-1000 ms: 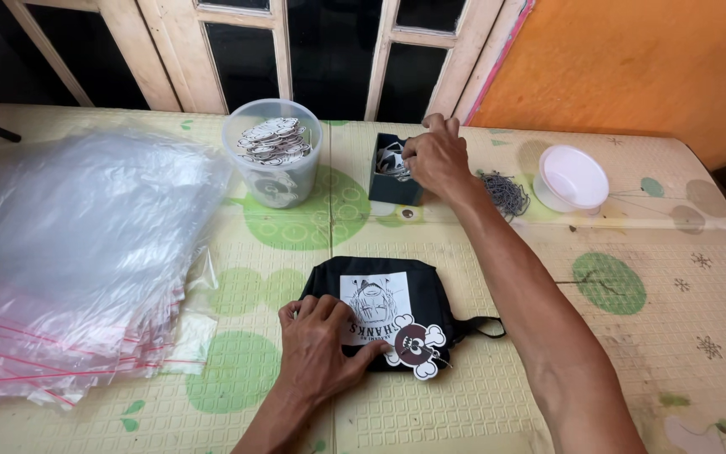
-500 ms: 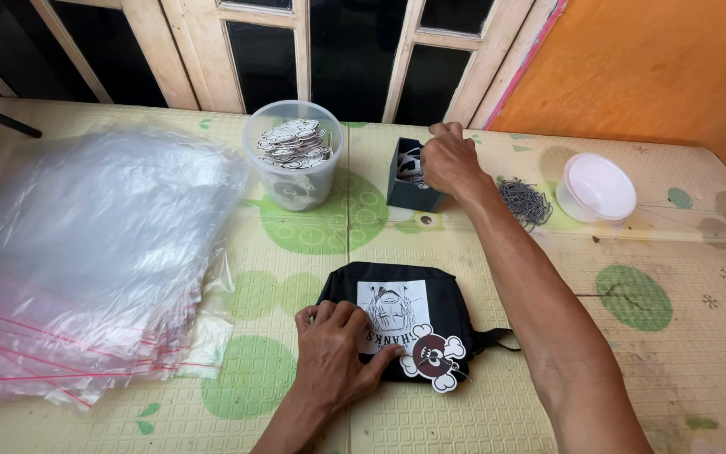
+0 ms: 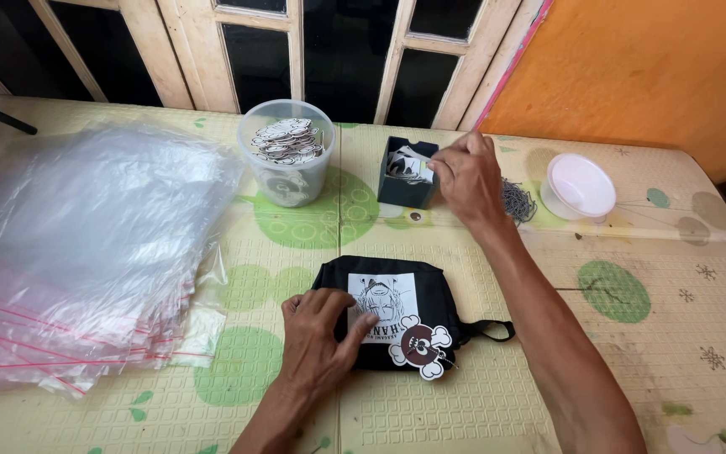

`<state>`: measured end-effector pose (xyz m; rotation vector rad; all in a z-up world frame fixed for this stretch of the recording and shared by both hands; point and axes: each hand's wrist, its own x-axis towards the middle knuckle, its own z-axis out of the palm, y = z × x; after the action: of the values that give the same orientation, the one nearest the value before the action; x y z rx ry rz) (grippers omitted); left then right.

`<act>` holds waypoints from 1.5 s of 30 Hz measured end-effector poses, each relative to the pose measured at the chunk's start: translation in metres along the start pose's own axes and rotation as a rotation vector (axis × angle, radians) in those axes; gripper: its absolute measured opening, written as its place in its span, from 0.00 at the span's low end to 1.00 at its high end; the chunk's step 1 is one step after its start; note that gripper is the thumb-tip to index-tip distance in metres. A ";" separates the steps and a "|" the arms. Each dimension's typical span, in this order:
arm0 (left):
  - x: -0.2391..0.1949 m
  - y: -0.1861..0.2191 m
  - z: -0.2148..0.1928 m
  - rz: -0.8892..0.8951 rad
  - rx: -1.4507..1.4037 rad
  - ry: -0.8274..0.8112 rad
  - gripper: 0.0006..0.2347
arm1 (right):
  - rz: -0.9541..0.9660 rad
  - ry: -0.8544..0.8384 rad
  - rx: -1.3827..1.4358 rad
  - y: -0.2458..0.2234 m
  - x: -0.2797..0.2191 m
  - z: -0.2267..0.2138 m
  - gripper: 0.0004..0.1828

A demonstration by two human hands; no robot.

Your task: The person attaches several small metal charms to a black pouch using a chain and a small tool. After securing the charms, the person places the pouch into a clear plastic zip-lock bag and seals it.

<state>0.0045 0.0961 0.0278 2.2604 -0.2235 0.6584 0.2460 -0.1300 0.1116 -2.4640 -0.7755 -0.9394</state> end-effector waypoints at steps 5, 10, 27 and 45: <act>0.007 -0.004 0.001 -0.102 -0.432 0.164 0.05 | -0.420 0.274 -0.058 -0.050 -0.064 -0.022 0.03; 0.004 -0.005 0.004 -0.267 -0.857 0.164 0.10 | -0.581 0.426 0.058 -0.095 -0.106 -0.037 0.06; 0.008 -0.004 -0.007 -0.371 -1.164 0.073 0.07 | 0.150 -0.049 1.022 -0.146 -0.126 -0.056 0.07; 0.006 -0.009 -0.009 -0.417 -1.227 -0.045 0.08 | 0.668 -0.461 1.467 -0.127 -0.129 -0.056 0.08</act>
<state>0.0091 0.1087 0.0305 1.0748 -0.1120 0.1332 0.0604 -0.1077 0.0813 -1.3385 -0.3994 0.4242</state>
